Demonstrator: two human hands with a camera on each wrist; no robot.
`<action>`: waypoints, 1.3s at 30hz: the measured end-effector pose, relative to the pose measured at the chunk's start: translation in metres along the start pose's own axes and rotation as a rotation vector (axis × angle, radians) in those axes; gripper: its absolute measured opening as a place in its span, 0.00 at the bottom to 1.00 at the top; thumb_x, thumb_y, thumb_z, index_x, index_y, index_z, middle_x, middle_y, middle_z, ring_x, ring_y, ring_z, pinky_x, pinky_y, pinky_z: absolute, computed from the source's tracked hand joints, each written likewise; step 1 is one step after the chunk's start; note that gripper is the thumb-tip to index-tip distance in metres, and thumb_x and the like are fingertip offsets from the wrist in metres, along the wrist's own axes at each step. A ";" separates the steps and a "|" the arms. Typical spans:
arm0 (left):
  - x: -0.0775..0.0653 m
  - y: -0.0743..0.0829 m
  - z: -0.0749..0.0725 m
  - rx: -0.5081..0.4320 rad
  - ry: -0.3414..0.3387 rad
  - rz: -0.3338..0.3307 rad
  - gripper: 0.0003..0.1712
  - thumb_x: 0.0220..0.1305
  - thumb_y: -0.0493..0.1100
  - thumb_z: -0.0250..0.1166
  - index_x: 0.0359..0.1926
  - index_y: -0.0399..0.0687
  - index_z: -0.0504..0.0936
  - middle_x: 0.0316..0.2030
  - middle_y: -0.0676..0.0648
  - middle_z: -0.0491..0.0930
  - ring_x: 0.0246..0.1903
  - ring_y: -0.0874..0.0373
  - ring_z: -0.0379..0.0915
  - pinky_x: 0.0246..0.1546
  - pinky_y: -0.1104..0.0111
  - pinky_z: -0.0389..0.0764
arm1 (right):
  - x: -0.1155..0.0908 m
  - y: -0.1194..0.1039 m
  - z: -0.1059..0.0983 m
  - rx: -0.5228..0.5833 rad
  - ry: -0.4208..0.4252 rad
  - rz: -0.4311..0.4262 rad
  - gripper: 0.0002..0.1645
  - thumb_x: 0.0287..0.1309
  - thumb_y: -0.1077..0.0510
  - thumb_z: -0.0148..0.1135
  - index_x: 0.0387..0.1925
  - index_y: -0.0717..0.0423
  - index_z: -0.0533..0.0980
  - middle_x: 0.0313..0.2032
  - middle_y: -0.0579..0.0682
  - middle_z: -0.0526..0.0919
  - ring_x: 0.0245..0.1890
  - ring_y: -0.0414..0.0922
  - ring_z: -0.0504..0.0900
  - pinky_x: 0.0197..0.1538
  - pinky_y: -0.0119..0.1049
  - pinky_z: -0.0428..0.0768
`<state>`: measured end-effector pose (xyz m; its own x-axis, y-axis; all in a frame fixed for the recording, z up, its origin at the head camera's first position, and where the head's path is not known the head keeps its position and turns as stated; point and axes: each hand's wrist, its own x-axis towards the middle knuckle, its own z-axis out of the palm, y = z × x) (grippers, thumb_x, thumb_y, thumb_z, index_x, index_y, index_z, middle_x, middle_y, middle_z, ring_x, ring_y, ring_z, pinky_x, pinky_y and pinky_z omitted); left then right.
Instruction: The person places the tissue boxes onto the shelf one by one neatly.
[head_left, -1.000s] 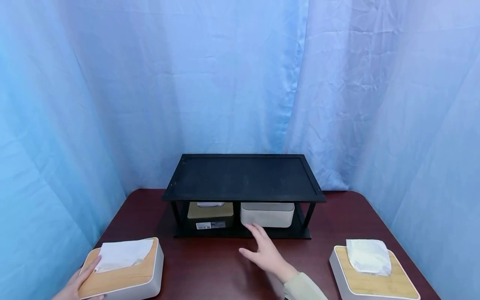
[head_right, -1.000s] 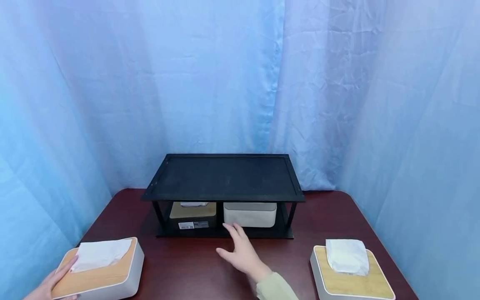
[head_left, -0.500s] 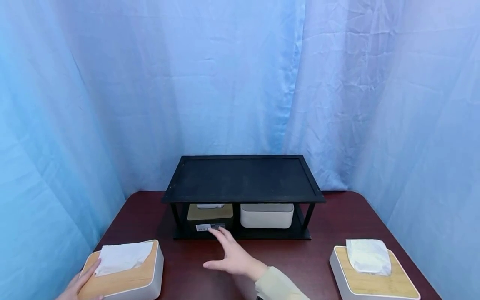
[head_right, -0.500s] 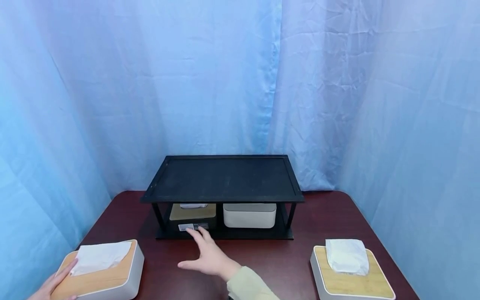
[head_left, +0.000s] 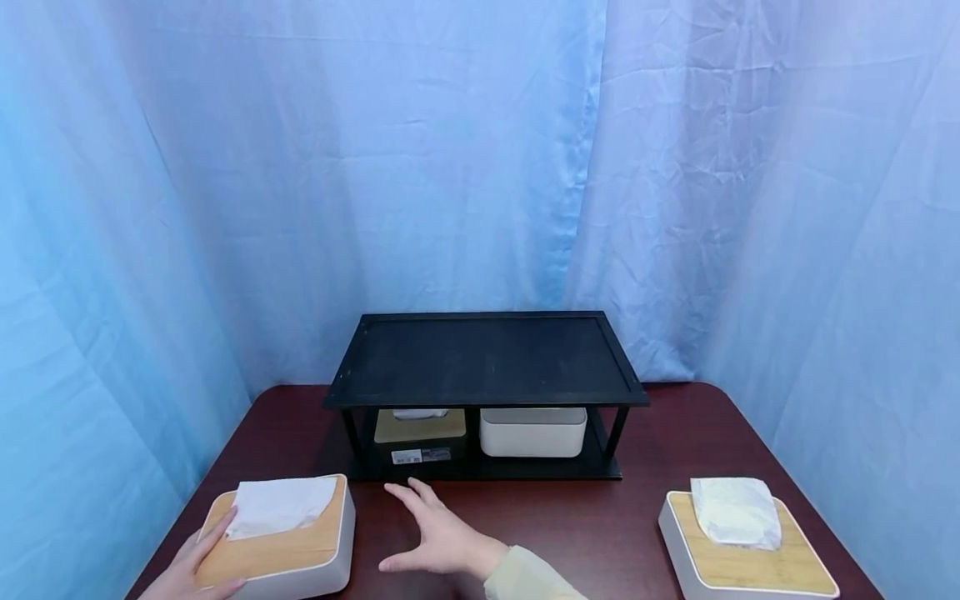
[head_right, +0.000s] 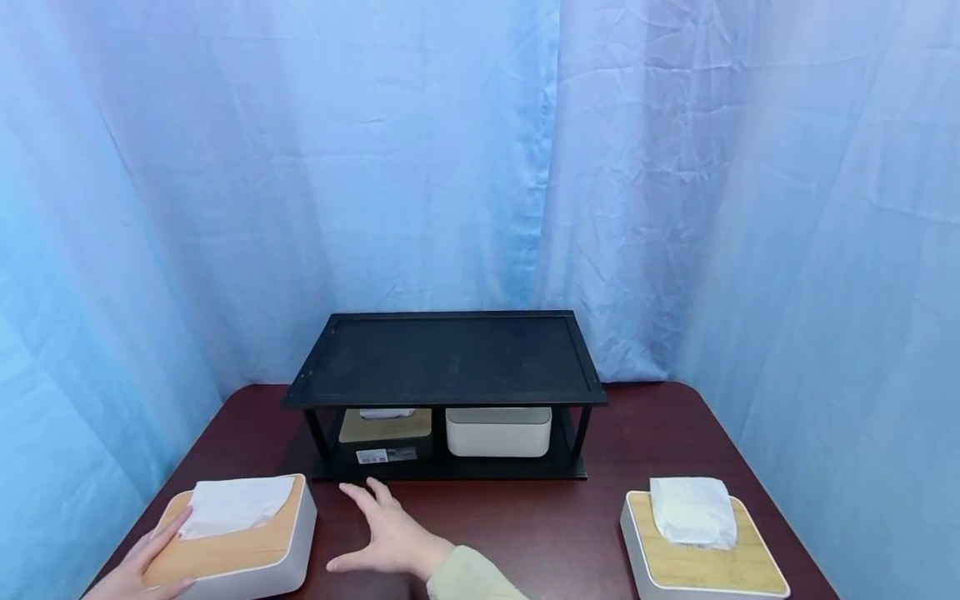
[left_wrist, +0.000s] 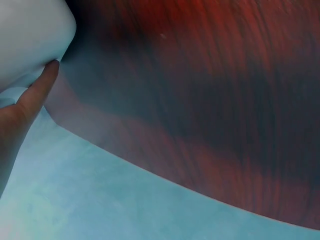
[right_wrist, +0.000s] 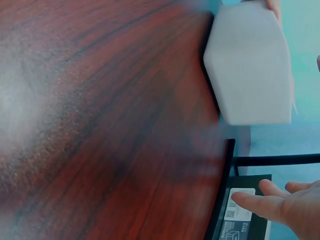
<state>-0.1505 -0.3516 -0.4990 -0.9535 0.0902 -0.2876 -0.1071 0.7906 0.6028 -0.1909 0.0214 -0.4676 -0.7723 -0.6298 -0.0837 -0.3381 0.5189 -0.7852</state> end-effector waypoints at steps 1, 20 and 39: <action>0.000 0.002 0.002 0.003 0.013 0.017 0.60 0.56 0.56 0.66 0.73 0.44 0.32 0.62 0.18 0.41 0.58 0.24 0.46 0.51 0.31 0.59 | 0.000 0.000 0.001 -0.006 -0.001 -0.001 0.50 0.50 0.46 0.70 0.70 0.32 0.54 0.71 0.59 0.51 0.67 0.56 0.61 0.60 0.46 0.71; 0.015 0.065 0.036 -0.081 0.025 -0.007 0.59 0.52 0.60 0.69 0.74 0.45 0.44 0.67 0.23 0.37 0.63 0.26 0.42 0.54 0.34 0.61 | 0.002 0.010 0.015 -0.073 0.013 0.002 0.56 0.45 0.45 0.73 0.71 0.32 0.51 0.71 0.64 0.48 0.68 0.60 0.58 0.62 0.51 0.70; 0.022 0.117 0.073 -0.089 0.083 -0.002 0.61 0.48 0.65 0.69 0.74 0.47 0.47 0.68 0.24 0.41 0.61 0.29 0.52 0.54 0.35 0.63 | -0.013 0.039 0.017 -0.057 0.261 -0.064 0.55 0.37 0.47 0.78 0.68 0.46 0.61 0.71 0.69 0.47 0.63 0.61 0.66 0.58 0.45 0.73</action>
<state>-0.1638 -0.2130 -0.4895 -0.9730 0.0351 -0.2281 -0.1300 0.7334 0.6672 -0.1852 0.0400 -0.5078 -0.8584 -0.4957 0.1318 -0.4146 0.5193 -0.7473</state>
